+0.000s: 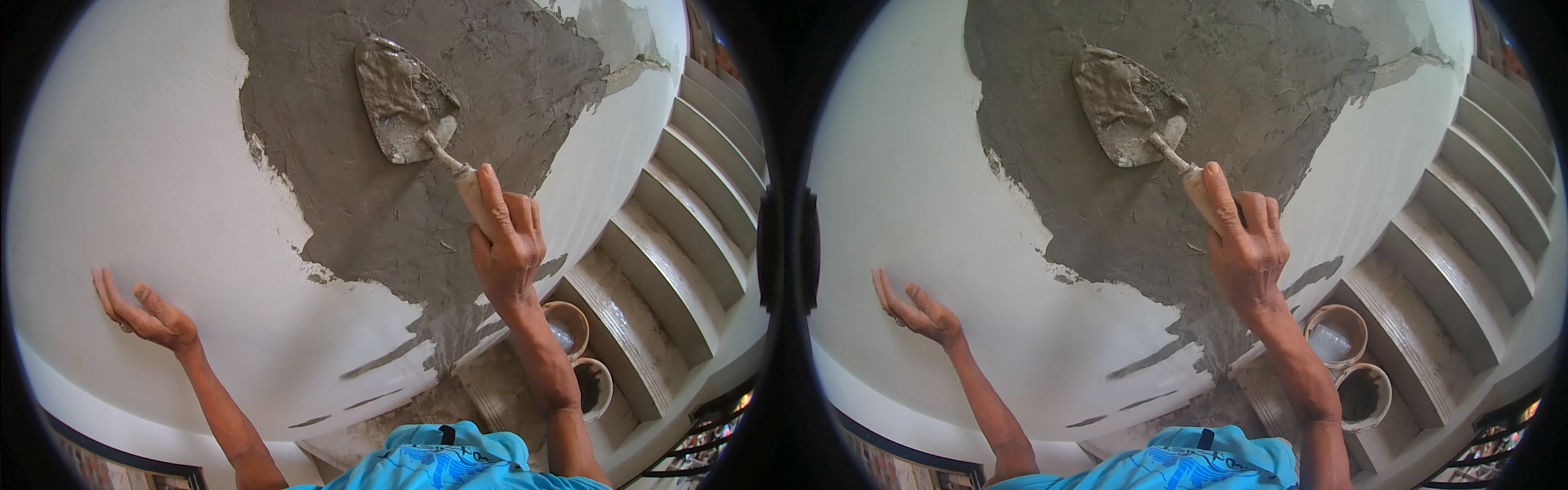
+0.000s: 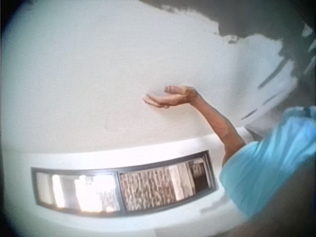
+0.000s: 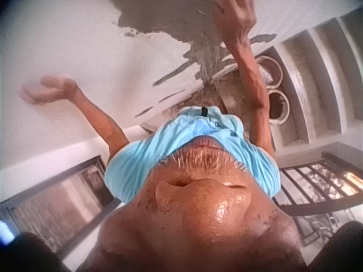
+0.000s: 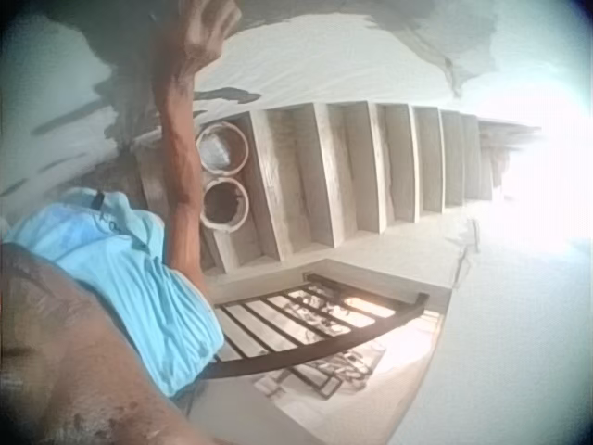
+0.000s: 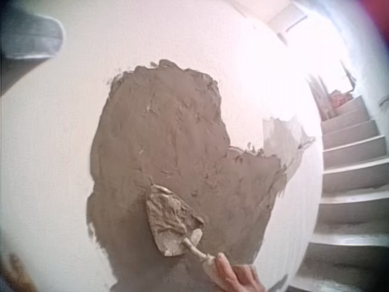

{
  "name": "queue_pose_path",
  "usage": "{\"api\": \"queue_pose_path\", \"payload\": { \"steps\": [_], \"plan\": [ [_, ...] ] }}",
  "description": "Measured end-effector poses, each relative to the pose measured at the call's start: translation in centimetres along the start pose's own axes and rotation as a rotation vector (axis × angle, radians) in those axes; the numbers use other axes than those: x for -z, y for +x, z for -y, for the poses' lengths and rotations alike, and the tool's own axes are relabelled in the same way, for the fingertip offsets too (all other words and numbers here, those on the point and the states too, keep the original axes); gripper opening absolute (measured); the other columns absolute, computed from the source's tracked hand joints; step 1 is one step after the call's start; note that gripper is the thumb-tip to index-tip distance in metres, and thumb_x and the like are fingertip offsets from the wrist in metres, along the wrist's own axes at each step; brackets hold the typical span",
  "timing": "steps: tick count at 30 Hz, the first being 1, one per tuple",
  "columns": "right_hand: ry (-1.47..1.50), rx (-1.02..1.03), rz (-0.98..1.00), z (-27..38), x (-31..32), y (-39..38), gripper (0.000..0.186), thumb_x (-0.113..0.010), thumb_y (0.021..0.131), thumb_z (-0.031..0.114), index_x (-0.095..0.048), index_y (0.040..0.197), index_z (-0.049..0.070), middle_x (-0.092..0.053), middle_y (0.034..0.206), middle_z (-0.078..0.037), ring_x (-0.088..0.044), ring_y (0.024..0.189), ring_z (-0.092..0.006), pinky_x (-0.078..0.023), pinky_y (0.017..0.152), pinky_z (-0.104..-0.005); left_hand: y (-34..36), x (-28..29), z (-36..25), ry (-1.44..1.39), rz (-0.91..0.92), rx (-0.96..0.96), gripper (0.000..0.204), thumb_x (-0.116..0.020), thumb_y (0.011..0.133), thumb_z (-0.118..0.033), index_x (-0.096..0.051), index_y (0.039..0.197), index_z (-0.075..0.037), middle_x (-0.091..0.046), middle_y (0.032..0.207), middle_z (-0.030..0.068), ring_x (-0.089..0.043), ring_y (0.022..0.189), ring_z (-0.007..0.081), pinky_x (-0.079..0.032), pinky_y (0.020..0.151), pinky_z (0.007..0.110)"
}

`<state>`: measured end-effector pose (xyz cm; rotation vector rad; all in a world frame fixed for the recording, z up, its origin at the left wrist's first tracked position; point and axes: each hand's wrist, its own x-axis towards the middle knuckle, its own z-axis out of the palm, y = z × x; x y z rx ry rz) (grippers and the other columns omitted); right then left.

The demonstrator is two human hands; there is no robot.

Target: The person applies gray plaster to a white wall using a trowel. They repeatedly scoop plaster from a bucket placed on the stairs and spread it onto the wall surface, smoothing the material with the tool.

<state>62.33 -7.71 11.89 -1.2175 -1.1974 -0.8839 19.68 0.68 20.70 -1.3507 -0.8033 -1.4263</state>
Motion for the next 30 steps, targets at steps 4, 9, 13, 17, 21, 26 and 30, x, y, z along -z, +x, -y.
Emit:
{"api": "queue_pose_path", "payload": {
  "steps": [4,9,13,17,21,26,30],
  "plan": [
    [-0.062,-0.008,0.057,0.1,0.6,-2.4,0.078,-0.075,0.062,-0.01,-0.069,0.135,0.016,-0.057,0.084,-0.003,-0.059,0.077,-0.0207,-0.052,0.06,-0.0347,0.1,0.1,0.5,0.005,-0.011,-0.026,0.053,-0.038,0.11,-0.039,-0.049,0.144,0.0,-0.045,0.152,0.0202,-0.039,0.146,0.0341,-0.03,0.121,0.049],
    [-0.053,-0.032,0.131,-0.6,3.2,-6.0,0.08,-0.075,0.06,-0.01,-0.068,0.136,0.014,-0.057,0.083,-0.005,-0.06,0.077,-0.0217,-0.052,0.061,-0.0345,0.0,0.1,0.4,-0.002,-0.006,-0.007,0.053,-0.038,0.11,-0.04,-0.049,0.144,-0.001,-0.045,0.152,0.0199,-0.038,0.146,0.034,-0.028,0.122,0.05],
    [0.017,-0.061,0.107,-0.6,3.7,-4.3,0.079,-0.075,0.06,-0.01,-0.068,0.135,0.012,-0.058,0.083,-0.006,-0.06,0.078,-0.0231,-0.052,0.065,-0.0353,-0.3,0.0,0.6,0.004,-0.001,-0.003,0.053,-0.039,0.109,-0.041,-0.049,0.144,-0.001,-0.045,0.153,0.0199,-0.038,0.147,0.0339,-0.027,0.122,0.051],
    [0.024,-0.028,0.054,-0.7,1.5,-1.2,0.079,-0.074,0.061,-0.011,-0.067,0.136,0.012,-0.056,0.084,-0.006,-0.06,0.078,-0.0236,-0.052,0.067,-0.0354,-0.2,0.1,0.6,0.003,0.0,0.0,0.053,-0.039,0.109,-0.04,-0.049,0.144,-0.002,-0.045,0.152,0.0197,-0.038,0.147,0.0338,-0.028,0.122,0.05],
    [0.012,0.066,0.087,-0.9,0.9,-3.9,0.076,-0.075,0.062,-0.009,-0.07,0.134,0.014,-0.056,0.085,-0.006,-0.058,0.075,-0.0222,-0.051,0.06,-0.0336,-0.2,-0.1,0.4,-0.023,-0.007,0.014,0.053,-0.039,0.109,-0.04,-0.049,0.144,-0.002,-0.045,0.152,0.0197,-0.038,0.147,0.0337,-0.028,0.122,0.05],
    [0.074,0.125,0.276,0.6,3.5,-9.0,0.074,-0.076,0.061,-0.008,-0.071,0.131,0.014,-0.056,0.083,-0.004,-0.057,0.072,-0.0198,-0.05,0.057,-0.0315,-0.2,0.1,0.5,0.005,0.002,0.005,0.052,-0.04,0.109,-0.04,-0.049,0.144,-0.002,-0.043,0.153,0.02,-0.038,0.146,0.0339,-0.028,0.121,0.05],
    [0.067,-0.064,0.156,-0.6,3.1,-7.0,0.077,-0.074,0.061,-0.01,-0.069,0.134,0.014,-0.06,0.085,-0.007,-0.06,0.076,-0.0237,-0.052,0.063,-0.0354,-0.2,0.1,0.6,0.0,0.007,-0.015,0.051,-0.039,0.109,-0.038,-0.048,0.145,-0.002,-0.042,0.154,0.0208,-0.037,0.147,0.0346,-0.029,0.121,0.05]
  ]
}}
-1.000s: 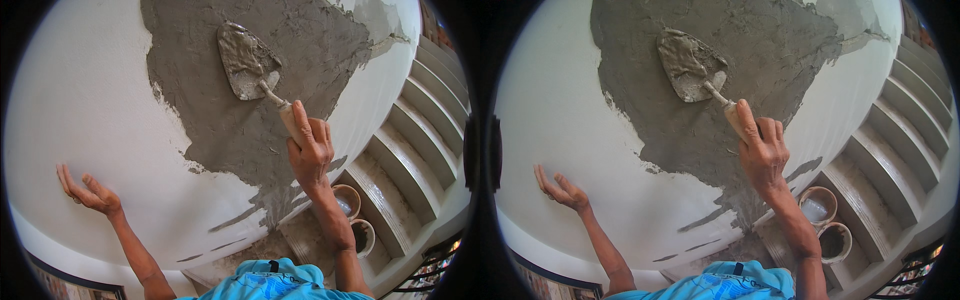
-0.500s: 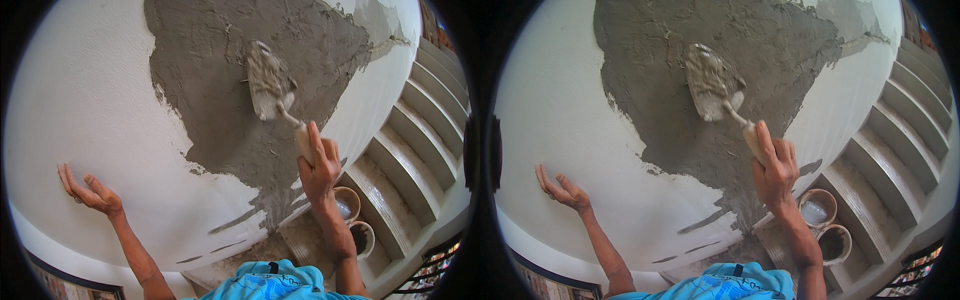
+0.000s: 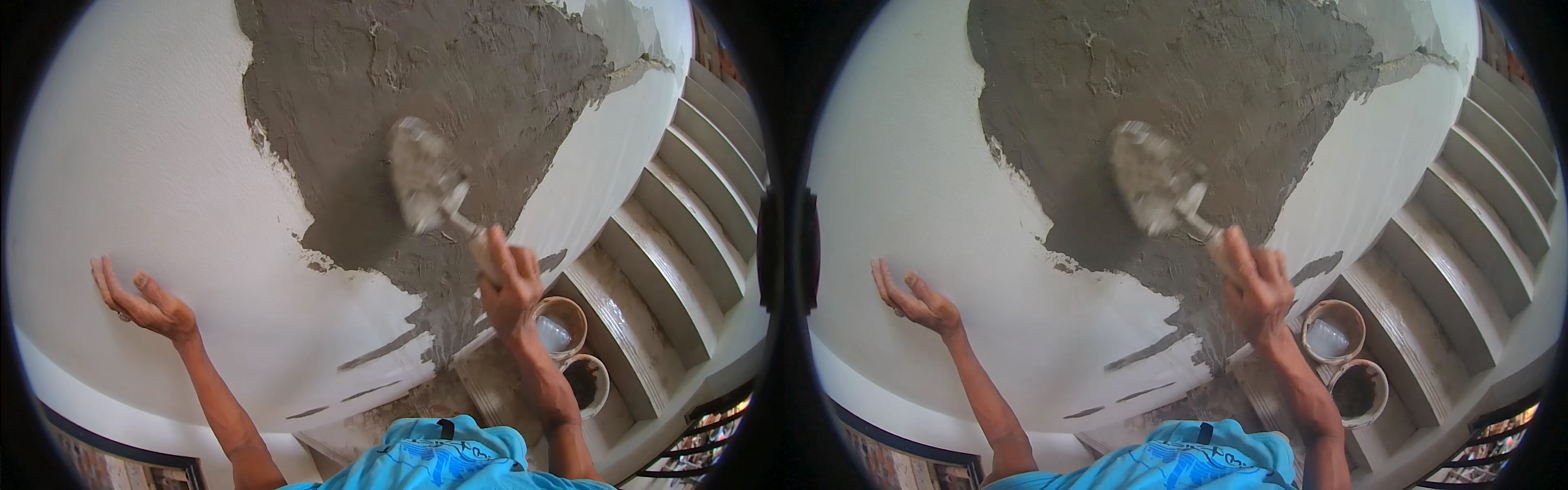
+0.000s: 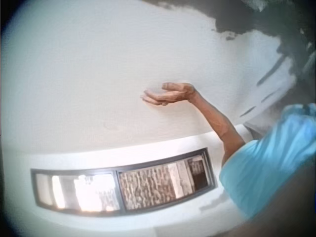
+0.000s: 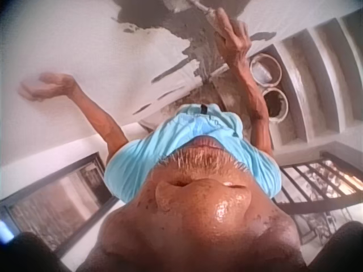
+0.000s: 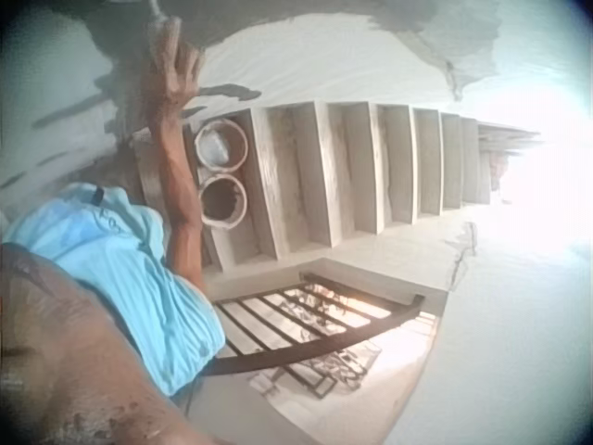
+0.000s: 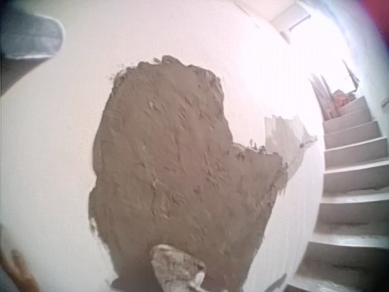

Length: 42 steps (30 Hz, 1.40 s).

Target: The person applies gray plaster to a white wall using a trowel. They repeatedly scoop plaster from a bucket placed on the stairs and spread it onto the wall surface, smoothing the material with the tool.

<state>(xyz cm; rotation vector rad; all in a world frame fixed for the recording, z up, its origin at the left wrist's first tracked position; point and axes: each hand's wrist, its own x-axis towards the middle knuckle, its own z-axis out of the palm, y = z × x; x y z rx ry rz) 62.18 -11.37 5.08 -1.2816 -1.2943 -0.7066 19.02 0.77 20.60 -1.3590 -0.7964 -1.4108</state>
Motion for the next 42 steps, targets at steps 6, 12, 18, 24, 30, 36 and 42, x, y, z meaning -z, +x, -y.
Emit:
{"api": "queue_pose_path", "payload": {
  "steps": [6,12,18,24,30,36,42],
  "plan": [
    [-0.064,-0.038,-0.061,-2.7,-0.9,1.6,0.076,-0.072,0.064,-0.01,-0.067,0.136,0.01,-0.061,0.088,-0.009,-0.061,0.08,-0.0263,-0.054,0.07,-0.0373,-2.4,2.1,-2.0,-0.045,0.076,-0.072,0.047,-0.043,0.108,-0.029,-0.05,0.143,0.001,-0.045,0.153,0.0227,-0.042,0.143,0.039,-0.03,0.119,0.052],
    [-0.046,0.138,0.098,-2.0,-0.4,-4.0,0.074,-0.075,0.061,-0.008,-0.07,0.132,0.014,-0.06,0.085,-0.008,-0.06,0.075,-0.0231,-0.052,0.062,-0.0338,-16.3,14.8,-8.5,-0.565,0.867,0.066,0.039,-0.055,0.101,-0.024,-0.064,0.128,0.003,-0.064,0.127,0.021,-0.063,0.118,0.0409,-0.048,0.103,0.052],
    [-0.014,0.04,0.006,-2.0,0.1,-1.4,0.072,-0.075,0.062,-0.007,-0.072,0.13,0.016,-0.061,0.086,-0.006,-0.061,0.076,-0.0223,-0.052,0.063,-0.0322,-34.5,27.9,-10.9,-0.413,1.763,0.538,0.039,-0.066,0.091,-0.025,-0.065,0.123,-0.002,-0.068,0.116,0.0276,-0.066,0.105,0.0468,-0.053,0.091,0.053],
    [-0.082,0.13,0.0,-2.1,-1.7,1.1,0.081,-0.075,0.06,-0.012,-0.066,0.137,0.011,-0.063,0.092,-0.009,-0.061,0.08,-0.0272,-0.053,0.067,-0.0374,-45.2,37.7,-7.5,-0.397,2.19,0.801,0.035,-0.069,0.089,-0.03,-0.071,0.111,-0.002,-0.072,0.103,0.0245,-0.068,0.096,0.0418,-0.053,0.086,0.052],
    [-0.042,0.177,0.182,-1.6,0.9,-4.0,0.079,-0.075,0.06,-0.01,-0.069,0.134,0.016,-0.06,0.087,-0.007,-0.06,0.077,-0.0247,-0.053,0.065,-0.0364,-56.8,42.6,-4.1,-0.422,2.273,0.817,0.029,-0.067,0.09,-0.025,-0.074,0.1,0.001,-0.074,0.101,0.0212,-0.071,0.087,0.0362,-0.056,0.079,0.044],
    [-0.044,0.043,0.029,-3.0,1.2,-0.9,0.078,-0.072,0.063,-0.006,-0.067,0.138,0.015,-0.062,0.087,-0.008,-0.061,0.079,-0.026,-0.054,0.069,-0.037,-53.5,40.6,-6.0,-0.374,2.029,1.25,0.028,-0.066,0.089,-0.023,-0.075,0.101,0.001,-0.075,0.092,0.02,-0.073,0.077,0.0313,-0.058,0.072,0.04],
    [-0.064,0.008,-0.034,-4.6,0.2,2.0,0.079,-0.07,0.065,-0.009,-0.064,0.14,0.014,-0.061,0.088,-0.009,-0.061,0.079,-0.0273,-0.053,0.072,-0.0381,-49.9,37.2,-7.6,-0.41,1.901,1.289,0.033,-0.067,0.09,-0.028,-0.075,0.103,0.001,-0.075,0.092,0.0203,-0.074,0.075,0.0298,-0.059,0.072,0.04]
  ]
}}
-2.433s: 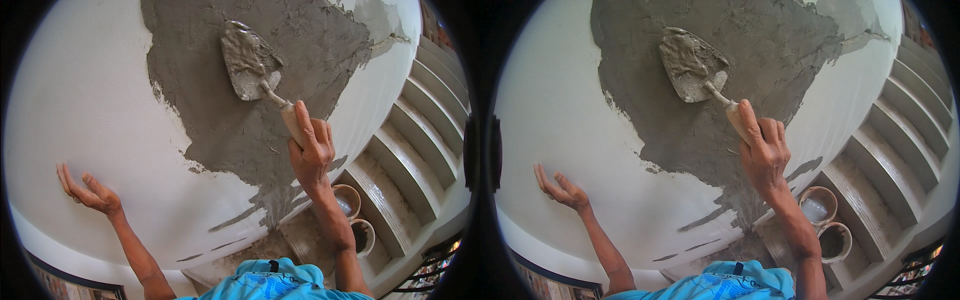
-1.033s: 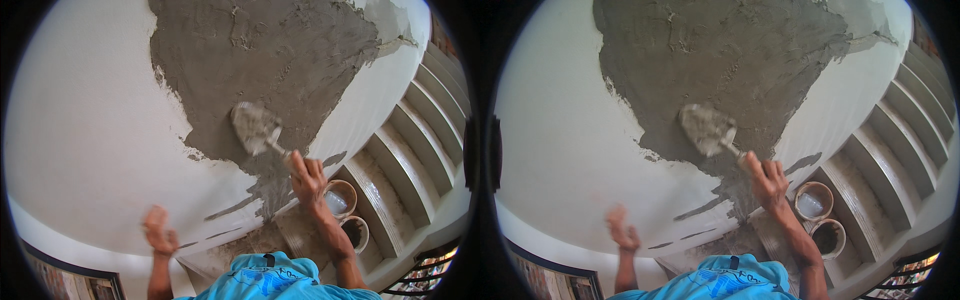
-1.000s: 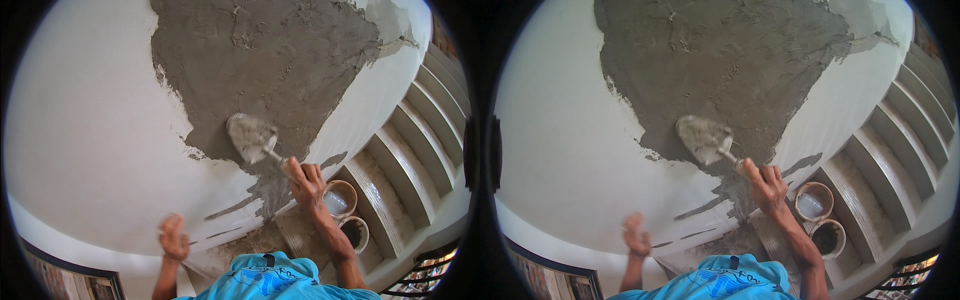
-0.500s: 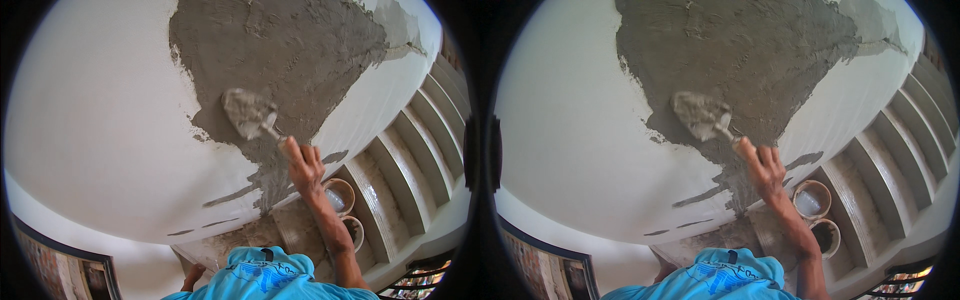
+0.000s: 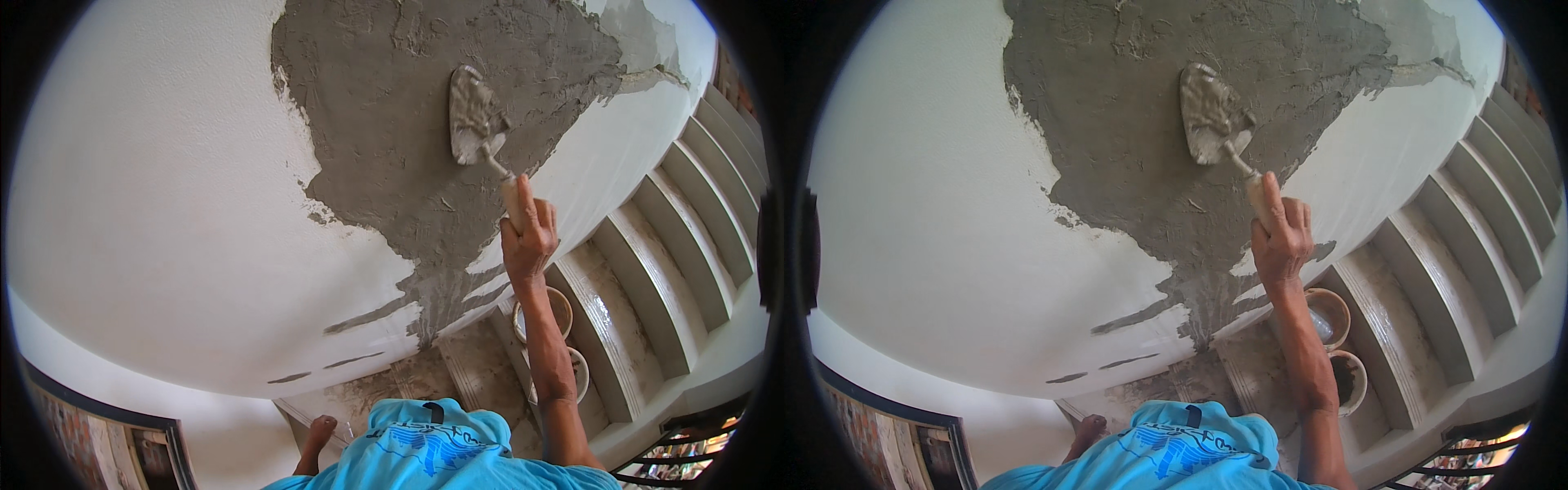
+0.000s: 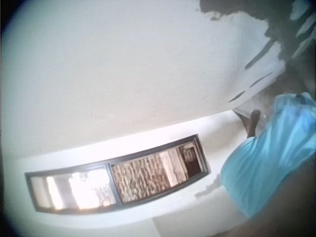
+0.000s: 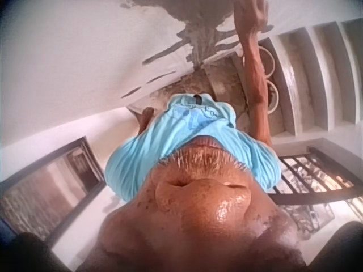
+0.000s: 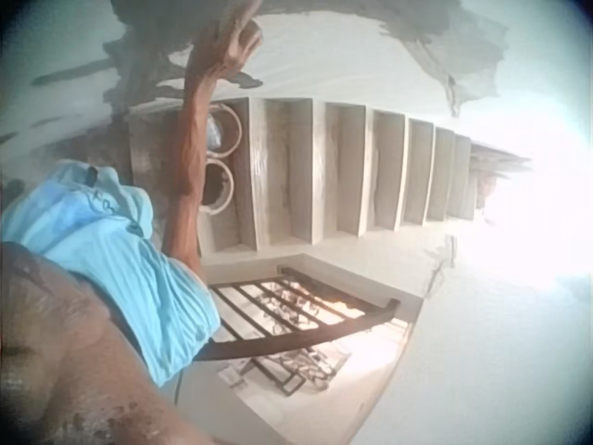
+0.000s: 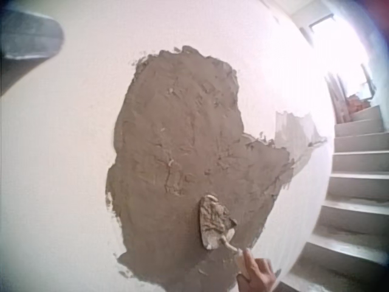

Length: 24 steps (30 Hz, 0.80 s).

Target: The person applies gray plaster to a white wall using a trowel. They repeatedly scoop plaster from a bucket placed on the stairs and spread it onto the wall surface, smoothing the material with the tool.

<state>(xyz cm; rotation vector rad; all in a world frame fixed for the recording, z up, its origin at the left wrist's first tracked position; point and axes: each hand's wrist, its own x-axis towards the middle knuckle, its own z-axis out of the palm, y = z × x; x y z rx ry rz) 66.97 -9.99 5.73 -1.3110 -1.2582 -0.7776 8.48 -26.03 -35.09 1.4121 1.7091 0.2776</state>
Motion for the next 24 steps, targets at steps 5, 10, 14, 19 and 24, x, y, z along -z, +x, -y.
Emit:
{"api": "queue_pose_path", "payload": {
  "steps": [5,10,14,19,24],
  "plan": [
    [0.026,0.106,0.149,-0.2,0.3,-5.9,0.078,-0.072,0.063,-0.011,-0.068,0.136,0.016,-0.06,0.085,-0.007,-0.06,0.076,-0.027,-0.054,0.069,-0.0386,0.6,-0.8,-0.4,-0.043,0.002,0.076,0.035,-0.068,0.089,-0.031,-0.075,0.102,0.001,-0.075,0.087,0.0202,-0.075,0.075,0.0292,-0.059,0.072,0.039],
    [0.052,0.07,0.122,-0.3,1.3,-5.1,0.078,-0.072,0.062,-0.011,-0.068,0.135,0.016,-0.062,0.088,-0.008,-0.062,0.079,-0.0273,-0.054,0.07,-0.0388,1.8,-1.1,4.6,0.172,0.083,-0.115,0.036,-0.068,0.089,-0.032,-0.074,0.099,0.002,-0.074,0.081,0.0198,-0.074,0.072,0.0294,-0.058,0.07,0.041],
    [0.012,-0.035,0.014,-0.9,0.8,0.0,0.078,-0.071,0.063,-0.011,-0.067,0.137,0.014,-0.063,0.09,-0.01,-0.063,0.082,-0.0284,-0.054,0.071,-0.0391,2.0,-0.7,5.1,0.235,0.064,-0.242,0.035,-0.067,0.089,-0.031,-0.075,0.095,0.002,-0.074,0.081,0.02,-0.074,0.069,0.0302,-0.058,0.068,0.042],
    [0.005,0.06,0.085,-2.2,-0.1,-1.7,0.078,-0.073,0.064,-0.01,-0.066,0.138,0.014,-0.062,0.089,-0.01,-0.061,0.079,-0.0276,-0.053,0.071,-0.039,0.8,-0.6,-1.4,0.03,-0.016,-0.039,0.033,-0.065,0.09,-0.03,-0.076,0.093,0.001,-0.074,0.081,0.0198,-0.073,0.067,0.0301,-0.058,0.068,0.042],
    [0.022,0.2,0.219,-0.7,1.1,-7.3,0.077,-0.075,0.063,-0.011,-0.068,0.135,0.017,-0.059,0.083,-0.006,-0.058,0.072,-0.0256,-0.052,0.066,-0.0363,1.5,-0.6,-0.2,0.062,0.015,-0.027,0.032,-0.065,0.09,-0.029,-0.076,0.093,0.0,-0.074,0.082,0.0194,-0.073,0.068,0.0297,-0.058,0.07,0.042]
  ]
}}
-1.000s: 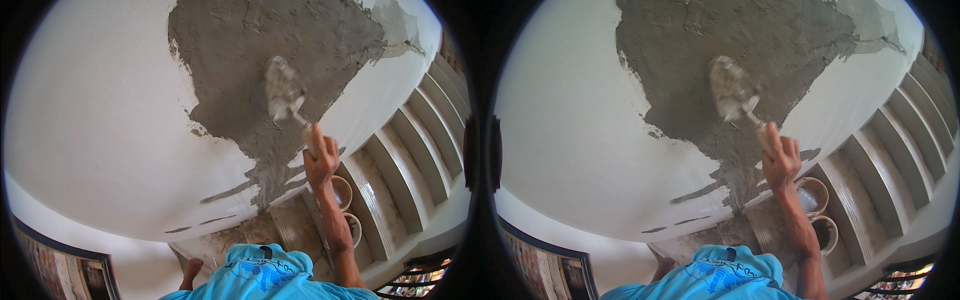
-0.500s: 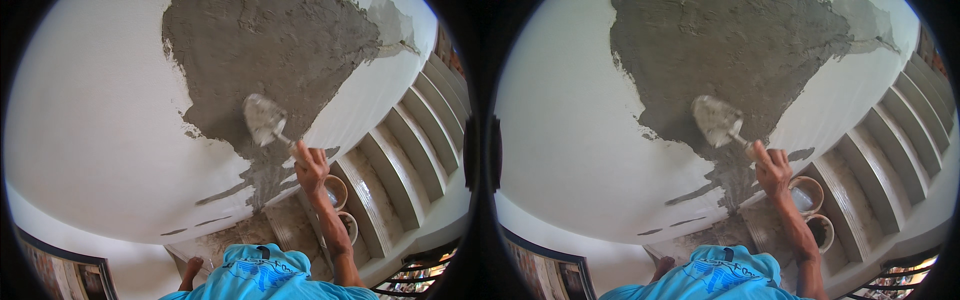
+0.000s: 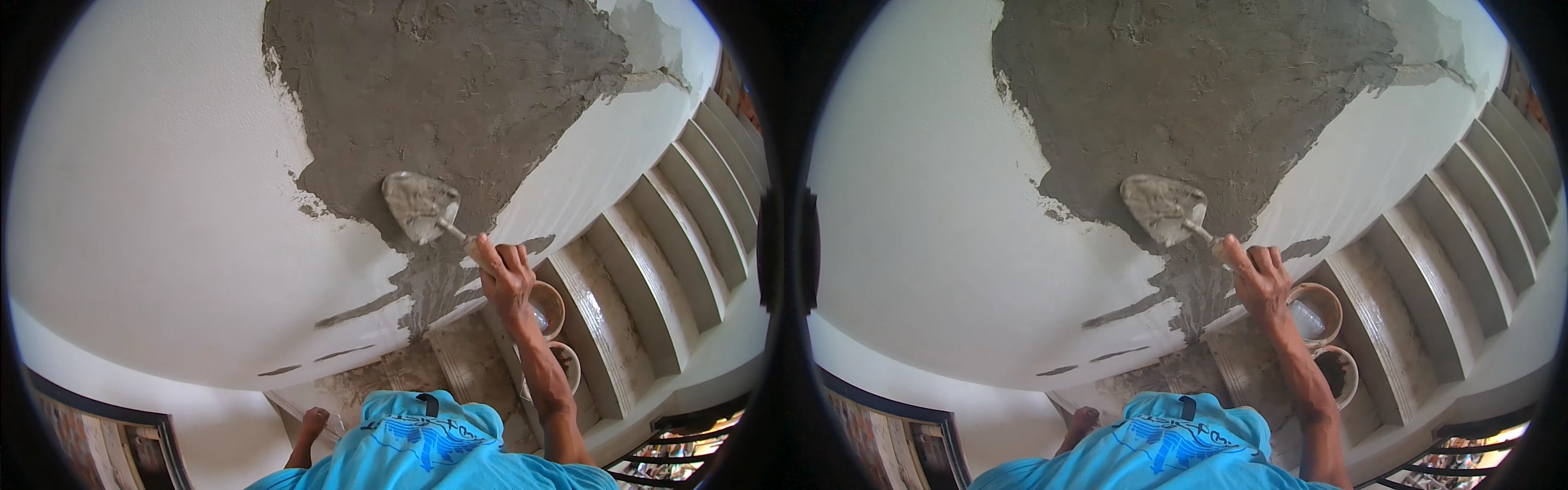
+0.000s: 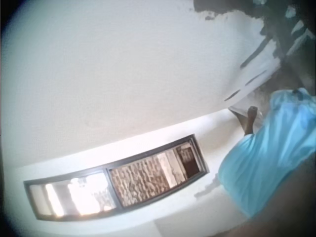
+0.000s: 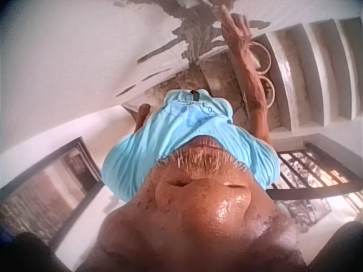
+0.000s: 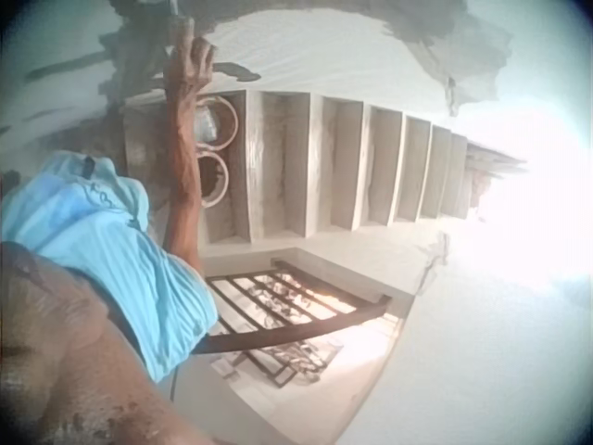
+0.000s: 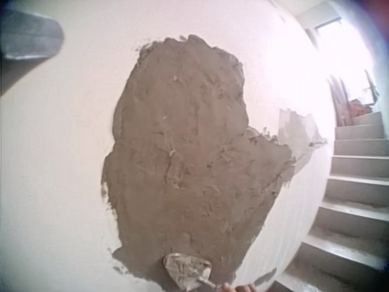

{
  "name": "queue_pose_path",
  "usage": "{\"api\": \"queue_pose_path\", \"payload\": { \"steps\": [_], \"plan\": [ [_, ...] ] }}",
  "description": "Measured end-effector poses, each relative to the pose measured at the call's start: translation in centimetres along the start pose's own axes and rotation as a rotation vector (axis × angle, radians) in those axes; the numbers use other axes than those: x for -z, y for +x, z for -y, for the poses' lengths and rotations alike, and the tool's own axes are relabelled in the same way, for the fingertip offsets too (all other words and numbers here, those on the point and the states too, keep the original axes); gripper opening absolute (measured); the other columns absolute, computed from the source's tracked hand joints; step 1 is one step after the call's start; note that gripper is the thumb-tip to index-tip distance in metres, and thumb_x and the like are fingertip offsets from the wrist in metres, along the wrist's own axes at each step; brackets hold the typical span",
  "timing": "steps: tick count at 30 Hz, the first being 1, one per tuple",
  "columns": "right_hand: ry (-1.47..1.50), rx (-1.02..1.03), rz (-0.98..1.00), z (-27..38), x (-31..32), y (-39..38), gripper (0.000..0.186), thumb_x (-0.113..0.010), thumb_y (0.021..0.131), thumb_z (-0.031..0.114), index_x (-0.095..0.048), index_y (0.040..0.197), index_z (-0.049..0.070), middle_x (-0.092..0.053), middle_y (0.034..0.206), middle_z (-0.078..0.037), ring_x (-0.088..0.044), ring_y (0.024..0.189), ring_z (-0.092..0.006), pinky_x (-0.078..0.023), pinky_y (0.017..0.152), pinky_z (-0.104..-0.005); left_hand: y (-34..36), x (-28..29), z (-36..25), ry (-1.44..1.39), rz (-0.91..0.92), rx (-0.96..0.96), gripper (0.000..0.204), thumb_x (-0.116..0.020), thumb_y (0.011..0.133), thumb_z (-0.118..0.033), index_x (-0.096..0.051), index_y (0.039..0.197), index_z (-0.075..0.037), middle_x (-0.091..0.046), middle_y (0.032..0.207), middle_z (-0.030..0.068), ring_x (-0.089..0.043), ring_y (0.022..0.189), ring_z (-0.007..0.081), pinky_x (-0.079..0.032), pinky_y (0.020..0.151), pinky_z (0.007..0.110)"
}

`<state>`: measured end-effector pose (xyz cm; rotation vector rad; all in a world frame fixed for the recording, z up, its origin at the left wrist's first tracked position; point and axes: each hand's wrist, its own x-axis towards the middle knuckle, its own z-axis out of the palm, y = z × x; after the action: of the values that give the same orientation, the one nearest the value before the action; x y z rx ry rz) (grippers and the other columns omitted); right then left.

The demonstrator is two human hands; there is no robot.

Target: The person applies gray plaster to a white wall using a trowel. They repeatedly scoop plaster from a bucket placed on the stairs and spread it onto the wall surface, smoothing the material with the tool.

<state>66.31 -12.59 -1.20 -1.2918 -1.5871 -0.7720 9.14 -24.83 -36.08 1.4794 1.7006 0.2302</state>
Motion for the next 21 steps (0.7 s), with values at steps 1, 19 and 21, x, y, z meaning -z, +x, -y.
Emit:
{"api": "queue_pose_path", "payload": {
  "steps": [1,19,21],
  "plan": [
    [0.02,0.004,0.033,0.4,0.4,-0.3,0.077,-0.075,0.063,-0.011,-0.069,0.134,0.017,-0.059,0.083,-0.005,-0.058,0.072,-0.0254,-0.051,0.065,-0.0361,0.0,0.1,0.2,0.002,0.0,-0.004,0.032,-0.065,0.089,-0.029,-0.076,0.093,0.0,-0.074,0.082,0.0191,-0.073,0.069,0.0295,-0.058,0.07,0.041],
    [-0.005,0.042,0.03,0.4,0.2,-0.3,0.075,-0.076,0.064,-0.007,-0.069,0.134,0.02,-0.056,0.083,-0.004,-0.057,0.072,-0.0224,-0.05,0.062,-0.0341,-1.1,-1.1,0.4,-0.06,0.03,0.068,0.034,-0.063,0.091,-0.03,-0.074,0.093,0.002,-0.073,0.086,0.0223,-0.072,0.072,0.0323,-0.057,0.071,0.044],
    [-0.008,-0.001,-0.043,0.6,0.2,1.5,0.075,-0.077,0.064,-0.006,-0.069,0.134,0.02,-0.057,0.083,-0.004,-0.058,0.073,-0.0228,-0.05,0.062,-0.0343,-1.1,-1.3,1.6,-0.076,0.022,0.058,0.035,-0.062,0.091,-0.031,-0.074,0.093,0.002,-0.073,0.087,0.0235,-0.073,0.073,0.0339,-0.057,0.072,0.045]
  ]
}}
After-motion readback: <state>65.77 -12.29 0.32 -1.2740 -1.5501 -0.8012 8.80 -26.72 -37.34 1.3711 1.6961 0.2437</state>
